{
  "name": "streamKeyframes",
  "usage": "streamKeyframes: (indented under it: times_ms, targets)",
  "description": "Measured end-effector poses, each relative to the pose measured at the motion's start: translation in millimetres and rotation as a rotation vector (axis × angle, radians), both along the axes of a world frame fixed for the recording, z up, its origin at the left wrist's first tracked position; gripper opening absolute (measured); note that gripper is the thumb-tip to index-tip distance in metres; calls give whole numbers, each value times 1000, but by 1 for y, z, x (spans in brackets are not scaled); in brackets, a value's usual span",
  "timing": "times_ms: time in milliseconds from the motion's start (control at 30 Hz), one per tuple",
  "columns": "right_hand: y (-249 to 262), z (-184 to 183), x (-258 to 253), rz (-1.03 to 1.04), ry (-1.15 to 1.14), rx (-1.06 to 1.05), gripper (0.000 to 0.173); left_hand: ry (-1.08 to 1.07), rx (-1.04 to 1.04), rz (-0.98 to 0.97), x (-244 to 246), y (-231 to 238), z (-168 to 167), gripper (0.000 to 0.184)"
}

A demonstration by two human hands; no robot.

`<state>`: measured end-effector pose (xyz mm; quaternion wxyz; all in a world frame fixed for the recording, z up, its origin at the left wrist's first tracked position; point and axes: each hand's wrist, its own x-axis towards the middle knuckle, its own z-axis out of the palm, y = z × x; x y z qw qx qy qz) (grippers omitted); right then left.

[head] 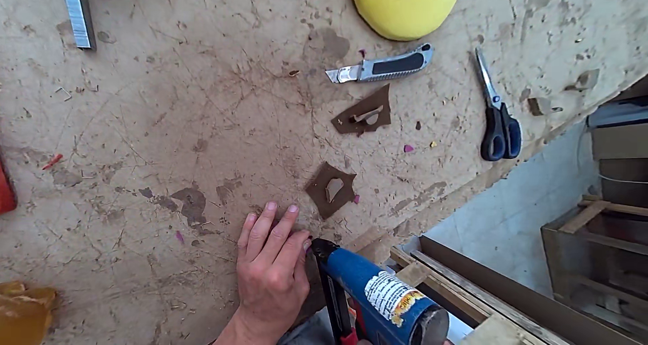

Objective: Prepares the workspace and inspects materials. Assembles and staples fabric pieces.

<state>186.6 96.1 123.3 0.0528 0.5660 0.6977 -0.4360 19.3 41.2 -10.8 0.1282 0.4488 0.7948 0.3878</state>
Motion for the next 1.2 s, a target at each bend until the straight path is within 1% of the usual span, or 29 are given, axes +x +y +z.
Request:
streamKeyframes:
  times_ms: [100, 267, 467, 600, 733, 833, 933, 1033, 1100, 1200]
  targets:
    - [-2, 0, -1, 6, -10, 7, 30, 5, -5, -16, 0, -1, -1, 17]
    - [-9, -2, 1, 5, -10, 10, 35, 16, -31, -74, -4, -5, 0, 21]
    - [-5, 2, -5, -31, 12, -9, 30, 19, -39, -110, -6, -8, -1, 24]
    - [-4, 2, -6, -58, 35, -24, 31, 14, -66, -179, -9, -12, 2, 32]
    - [-5, 0, -4, -66, 51, -25, 30, 63, -67, -141, -5, -9, 0, 27]
    - [-3, -1, -4, -112, 94, -52, 31, 60, -48, -120, -4, -8, -1, 23]
    - [0, -2, -2, -156, 129, -101, 28, 47, -38, -119, -5, -8, -1, 23]
    - [0, -3, -1, -145, 159, -109, 27, 49, -34, -123, -5, -7, -1, 23]
    - [-2, -2, -3, -99, 133, -105, 29, 42, -33, -128, -5, -8, -1, 26]
    - [-10, 5, -16, -7, -31, -46, 32, 40, -37, -135, -6, -9, -2, 27]
